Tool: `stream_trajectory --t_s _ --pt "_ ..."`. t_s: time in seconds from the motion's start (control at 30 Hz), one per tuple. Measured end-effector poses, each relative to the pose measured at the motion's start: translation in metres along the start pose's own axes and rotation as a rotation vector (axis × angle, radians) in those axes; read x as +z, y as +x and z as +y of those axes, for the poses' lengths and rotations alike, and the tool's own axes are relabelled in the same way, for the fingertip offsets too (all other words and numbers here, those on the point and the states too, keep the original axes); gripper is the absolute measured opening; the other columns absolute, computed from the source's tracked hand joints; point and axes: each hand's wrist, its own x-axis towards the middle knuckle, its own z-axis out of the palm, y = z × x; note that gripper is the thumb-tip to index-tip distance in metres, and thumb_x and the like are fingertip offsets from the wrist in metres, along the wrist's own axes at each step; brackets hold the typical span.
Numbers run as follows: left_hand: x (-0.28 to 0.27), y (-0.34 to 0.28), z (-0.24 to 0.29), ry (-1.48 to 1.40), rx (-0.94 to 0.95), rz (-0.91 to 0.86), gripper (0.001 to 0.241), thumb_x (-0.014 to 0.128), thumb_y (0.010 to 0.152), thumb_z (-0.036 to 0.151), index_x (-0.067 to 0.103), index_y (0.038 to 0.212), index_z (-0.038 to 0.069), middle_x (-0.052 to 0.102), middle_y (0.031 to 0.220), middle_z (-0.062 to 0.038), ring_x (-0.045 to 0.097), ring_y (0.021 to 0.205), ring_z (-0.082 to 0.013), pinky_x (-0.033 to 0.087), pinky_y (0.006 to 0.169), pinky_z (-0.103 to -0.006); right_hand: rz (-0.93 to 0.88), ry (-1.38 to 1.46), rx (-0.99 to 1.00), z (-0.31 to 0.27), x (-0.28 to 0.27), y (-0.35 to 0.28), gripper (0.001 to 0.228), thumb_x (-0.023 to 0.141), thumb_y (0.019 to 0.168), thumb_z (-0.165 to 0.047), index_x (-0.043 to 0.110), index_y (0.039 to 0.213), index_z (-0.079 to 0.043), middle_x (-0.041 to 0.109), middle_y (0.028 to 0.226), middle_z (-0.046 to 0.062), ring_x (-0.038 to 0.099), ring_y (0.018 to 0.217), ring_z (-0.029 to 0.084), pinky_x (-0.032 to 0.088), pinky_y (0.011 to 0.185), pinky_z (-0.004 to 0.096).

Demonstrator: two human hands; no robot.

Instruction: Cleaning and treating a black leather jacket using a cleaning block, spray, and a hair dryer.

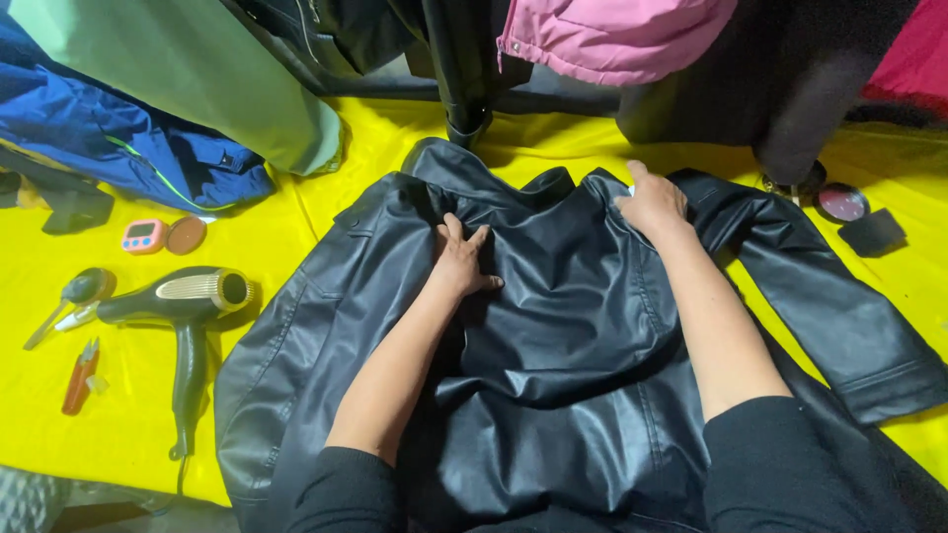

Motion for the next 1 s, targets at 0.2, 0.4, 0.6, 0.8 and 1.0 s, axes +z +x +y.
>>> stream_trajectory --t_s 0.2,0.4,0.6,0.8,1.0 --pt "0.005 0.006 -0.001 0.068 -0.094 -0.086 0.12 0.079 0.06 0.082 0.038 0.16 0.028 0.032 0.152 -0.041 0.043 0.139 -0.0529 0.037 0.113 -0.0545 0.352 0.174 0.116 0.031 -0.012 -0.029 0.033 0.07 0.094 -0.031 0.067 0.126 -0.027 0.06 0.116 0.009 0.065 0.109 0.039 0.052 0.089 0.059" --pt "0.002 0.004 0.006 0.139 -0.029 -0.145 0.117 0.073 0.059 0.087 0.042 0.157 0.032 0.042 0.143 -0.049 0.049 0.133 -0.0564 0.038 0.11 -0.0519 0.367 -0.005 0.057 0.055 -0.007 -0.096 0.042 0.073 0.096 -0.026 0.06 0.133 -0.013 0.06 0.123 0.02 0.067 0.106 0.049 0.053 0.088 0.063" --pt "-0.024 0.034 0.046 0.023 0.075 0.087 0.03 0.064 0.085 0.034 0.08 0.102 0.014 0.076 0.091 -0.017 0.074 0.084 -0.0379 0.058 0.062 -0.0541 0.195 -0.08 0.113 0.055 0.009 -0.105 0.057 0.069 0.095 -0.03 0.051 0.146 -0.011 0.044 0.146 0.016 0.069 0.107 0.05 0.053 0.094 0.064" --pt "-0.006 0.098 0.086 -0.389 0.436 0.408 0.036 0.063 0.092 0.02 0.059 0.128 0.016 0.072 0.115 -0.01 0.064 0.12 -0.0311 0.056 0.094 -0.0467 0.424 0.138 -0.067 0.048 -0.005 -0.148 0.075 0.078 0.087 -0.028 0.048 0.154 -0.015 0.047 0.141 0.011 0.066 0.108 0.05 0.054 0.09 0.061" --pt "-0.014 0.107 0.094 -0.428 0.21 -0.117 0.059 0.039 0.108 0.051 0.023 0.163 0.035 0.035 0.167 0.002 0.018 0.157 -0.039 0.01 0.12 -0.0743 0.361 -0.129 -0.517 0.015 -0.004 -0.214 0.074 0.081 0.071 -0.046 0.061 0.139 -0.024 0.058 0.138 0.004 0.07 0.109 0.031 0.062 0.076 0.049"
